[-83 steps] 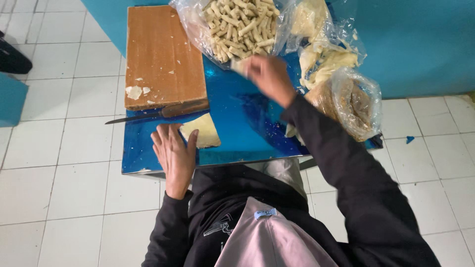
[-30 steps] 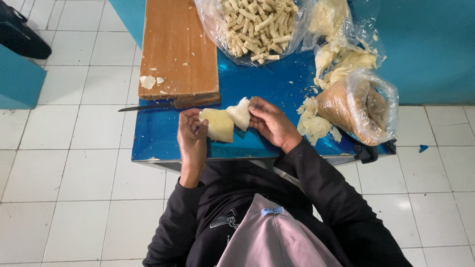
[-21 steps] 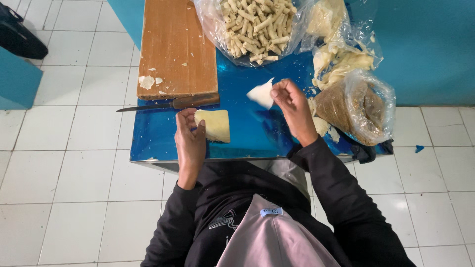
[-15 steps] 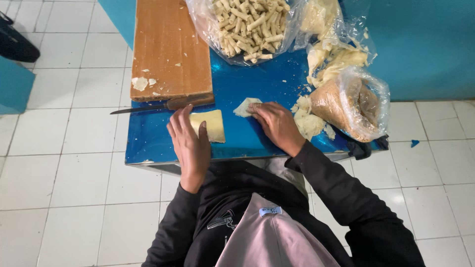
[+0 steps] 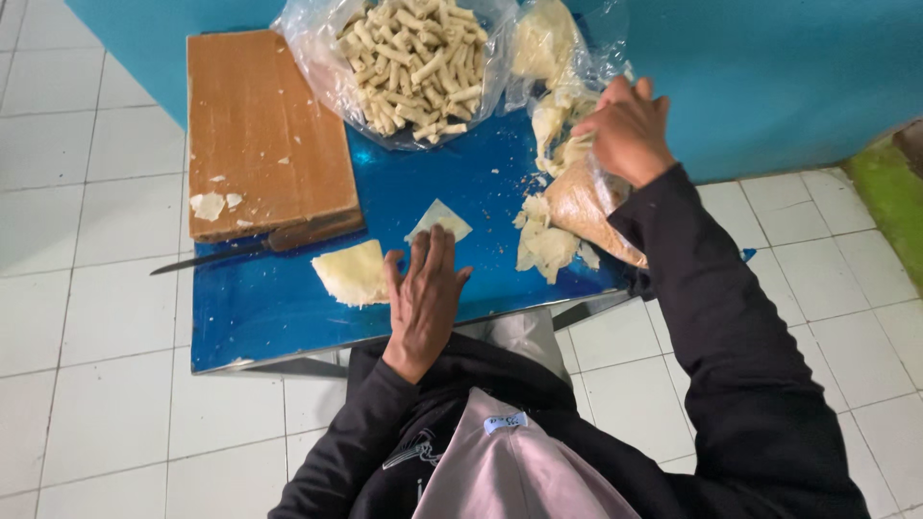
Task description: The person tears pieces from a sheet of dough on a blue work table, rolls and shapes each piece by hand into a short stick, and places the finished dough sticks into a plastic-lined bag or pile with other completed sticks. They repeat this cycle continuously, working one piece at a time.
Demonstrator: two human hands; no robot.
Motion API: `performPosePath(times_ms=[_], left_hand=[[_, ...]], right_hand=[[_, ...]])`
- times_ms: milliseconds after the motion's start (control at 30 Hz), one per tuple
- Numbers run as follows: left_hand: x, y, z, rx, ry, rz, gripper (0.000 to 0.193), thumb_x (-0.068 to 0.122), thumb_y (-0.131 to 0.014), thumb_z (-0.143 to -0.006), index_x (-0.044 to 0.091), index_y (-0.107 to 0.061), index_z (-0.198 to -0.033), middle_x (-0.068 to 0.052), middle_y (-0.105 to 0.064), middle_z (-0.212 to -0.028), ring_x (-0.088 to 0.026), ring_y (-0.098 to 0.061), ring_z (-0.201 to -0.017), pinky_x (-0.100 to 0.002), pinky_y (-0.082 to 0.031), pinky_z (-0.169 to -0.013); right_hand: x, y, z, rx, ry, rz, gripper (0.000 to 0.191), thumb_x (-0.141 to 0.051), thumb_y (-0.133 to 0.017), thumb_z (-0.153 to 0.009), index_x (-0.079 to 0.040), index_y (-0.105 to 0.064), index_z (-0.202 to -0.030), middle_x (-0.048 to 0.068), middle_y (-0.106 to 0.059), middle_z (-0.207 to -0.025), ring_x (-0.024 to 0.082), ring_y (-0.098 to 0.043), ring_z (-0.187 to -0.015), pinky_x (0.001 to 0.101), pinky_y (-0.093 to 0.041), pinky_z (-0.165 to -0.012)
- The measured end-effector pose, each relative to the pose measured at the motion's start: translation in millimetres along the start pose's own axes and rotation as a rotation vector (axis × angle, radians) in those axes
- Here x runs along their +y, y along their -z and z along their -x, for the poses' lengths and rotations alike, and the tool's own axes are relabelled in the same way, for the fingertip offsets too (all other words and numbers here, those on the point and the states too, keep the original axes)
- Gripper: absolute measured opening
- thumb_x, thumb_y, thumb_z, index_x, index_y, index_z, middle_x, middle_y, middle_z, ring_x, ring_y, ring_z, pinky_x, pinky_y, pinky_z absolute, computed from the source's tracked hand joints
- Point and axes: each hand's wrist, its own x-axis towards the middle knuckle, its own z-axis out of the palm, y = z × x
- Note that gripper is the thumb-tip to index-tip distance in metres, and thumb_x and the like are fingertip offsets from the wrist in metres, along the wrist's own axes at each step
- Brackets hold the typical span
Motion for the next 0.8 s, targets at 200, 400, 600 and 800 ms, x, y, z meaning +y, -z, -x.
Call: performPosePath(times_ms=[200, 400, 600, 800], left_hand=[[1, 0, -1, 0.042, -0.012, 0.007, 0.052, 0.032, -0.067, -0.095, 0.004, -0.055, -0.138, -0.011, -0.054, -0.139, -0.026, -0.05, -0.131, -0.052, -0.031, -0.11], [-3, 1, -2, 0.039, -0.023, 0.026, 0.046, 0.03, -0.065, -0.098, 0.005, -0.057, -0.135, -0.01, -0.055, -0.135, -0.025, -0.05, -0.131, -0.053, -0.03, -0.112], [-5, -1, -1, 0.053, -0.018, 0.038, 0.042, 0.029, -0.064, -0.099, 0.006, -0.057, -0.134, -0.009, -0.056, -0.135, -0.024, -0.05, -0.131, -0.052, -0.029, -0.112], [-4, 2, -1, 0.078, -0.022, 0.052, 0.043, 0.027, -0.064, -0.099, 0.004, -0.058, -0.136, -0.01, -0.057, -0.133, -0.025, -0.052, -0.128, -0.051, -0.032, -0.11]], right_hand=[[20, -32, -42, -0.068, -0.013, 0.033, 0.03, -0.007, -0.069, -0.086, -0.029, -0.085, -0.099, 0.009, -0.053, -0.123, 0.037, -0.038, -0.119, 0.0578, -0.026, -0.098], [6, -63, -51, -0.028, 0.148, 0.313, 0.015, -0.014, -0.073, -0.078, -0.007, -0.081, -0.089, 0.014, -0.054, -0.127, 0.038, -0.04, -0.123, 0.0588, -0.026, -0.093], [-10, -61, -48, -0.122, 0.13, 0.214, 0.016, -0.023, -0.075, -0.083, -0.008, -0.08, -0.083, 0.015, -0.054, -0.123, 0.04, -0.039, -0.123, 0.0637, -0.025, -0.093], [-24, -20, -43, -0.319, -0.088, -0.044, 0.012, -0.013, -0.079, -0.079, -0.023, -0.085, -0.078, 0.009, -0.047, -0.124, 0.034, -0.036, -0.121, 0.0612, -0.02, -0.102]])
